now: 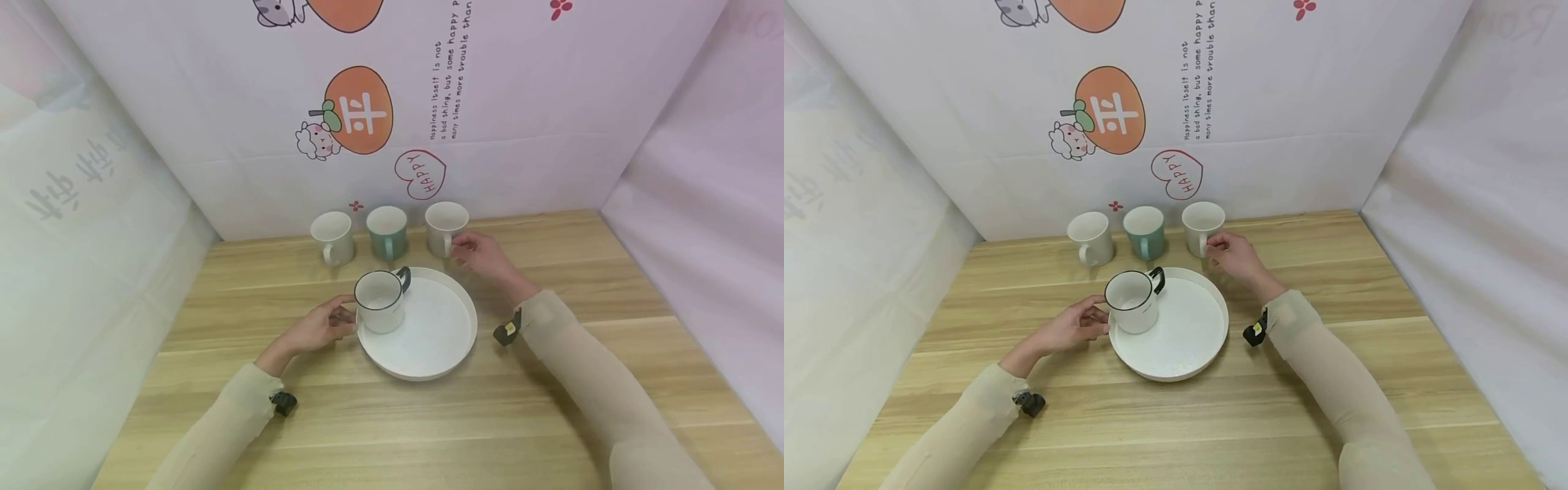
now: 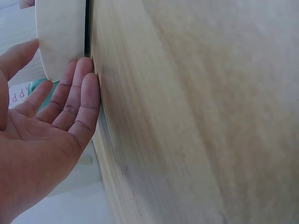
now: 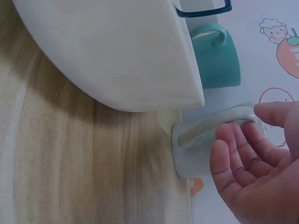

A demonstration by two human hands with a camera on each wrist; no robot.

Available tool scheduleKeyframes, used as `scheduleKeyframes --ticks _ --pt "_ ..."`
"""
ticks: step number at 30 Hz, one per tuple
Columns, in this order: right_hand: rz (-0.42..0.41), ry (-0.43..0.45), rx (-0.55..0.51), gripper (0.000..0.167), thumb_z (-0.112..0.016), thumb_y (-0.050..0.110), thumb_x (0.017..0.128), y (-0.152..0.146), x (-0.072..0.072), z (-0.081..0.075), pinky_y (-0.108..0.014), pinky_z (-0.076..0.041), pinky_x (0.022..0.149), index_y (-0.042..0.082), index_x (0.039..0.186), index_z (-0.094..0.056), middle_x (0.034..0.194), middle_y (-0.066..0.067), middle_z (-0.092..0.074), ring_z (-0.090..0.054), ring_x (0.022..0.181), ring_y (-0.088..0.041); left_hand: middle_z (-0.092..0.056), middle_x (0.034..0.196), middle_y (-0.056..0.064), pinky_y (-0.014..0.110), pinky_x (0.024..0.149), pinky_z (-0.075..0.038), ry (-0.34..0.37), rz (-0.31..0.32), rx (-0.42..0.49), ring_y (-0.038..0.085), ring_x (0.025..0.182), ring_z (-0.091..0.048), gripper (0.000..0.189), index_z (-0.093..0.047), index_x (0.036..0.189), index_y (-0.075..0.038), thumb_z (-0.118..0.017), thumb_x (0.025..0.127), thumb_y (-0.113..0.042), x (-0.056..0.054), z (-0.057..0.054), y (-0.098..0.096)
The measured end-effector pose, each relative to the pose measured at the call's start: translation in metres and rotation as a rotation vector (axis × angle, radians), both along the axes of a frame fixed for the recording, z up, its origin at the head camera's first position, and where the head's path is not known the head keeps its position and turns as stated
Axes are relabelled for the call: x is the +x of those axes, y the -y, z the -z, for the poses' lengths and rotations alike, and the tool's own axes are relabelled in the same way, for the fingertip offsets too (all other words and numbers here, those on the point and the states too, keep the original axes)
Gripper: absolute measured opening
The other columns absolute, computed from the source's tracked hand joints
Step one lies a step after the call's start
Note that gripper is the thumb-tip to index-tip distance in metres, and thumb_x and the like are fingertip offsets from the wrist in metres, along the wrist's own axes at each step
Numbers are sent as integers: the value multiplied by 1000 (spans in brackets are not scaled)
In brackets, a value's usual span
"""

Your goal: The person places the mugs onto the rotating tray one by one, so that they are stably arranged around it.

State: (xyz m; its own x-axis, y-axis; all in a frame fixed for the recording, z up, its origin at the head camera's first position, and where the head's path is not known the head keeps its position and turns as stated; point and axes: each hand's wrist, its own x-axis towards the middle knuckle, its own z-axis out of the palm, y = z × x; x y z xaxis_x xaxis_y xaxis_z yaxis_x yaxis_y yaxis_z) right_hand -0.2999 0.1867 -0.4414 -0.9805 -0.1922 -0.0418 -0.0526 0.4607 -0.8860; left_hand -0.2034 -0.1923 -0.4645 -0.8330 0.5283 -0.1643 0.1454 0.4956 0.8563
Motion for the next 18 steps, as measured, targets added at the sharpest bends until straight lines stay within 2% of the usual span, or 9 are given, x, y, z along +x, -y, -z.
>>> scheduleKeyframes --ticks 8,14,18 --pt "-8 -22 56 29 -55 19 102 2 -2 -3 -47 -59 83 -2 122 -60 113 -25 -65 -65 99 -36 -65 121 21 37 86 -59 -4 -1 14 30 111 -66 57 -40 147 -10 -66 97 -20 1 0 0" --pt "-4 -15 74 29 -56 21 102 5 -1 -5 -38 -59 78 -1 121 -61 109 -22 -66 -65 95 -31 -65 120 22 38 86 -60 -18 9 13 30 110 -66 57 -40 147 -9 -66 97 -19 -1 2 1" --pt "3 -3 64 29 -56 21 102 6 -2 -5 -38 -59 79 -2 120 -61 109 -22 -65 -64 95 -30 -65 120 22 38 85 -60 -20 17 20 29 109 -66 58 -40 147 -8 -66 97 -19 -1 3 2"
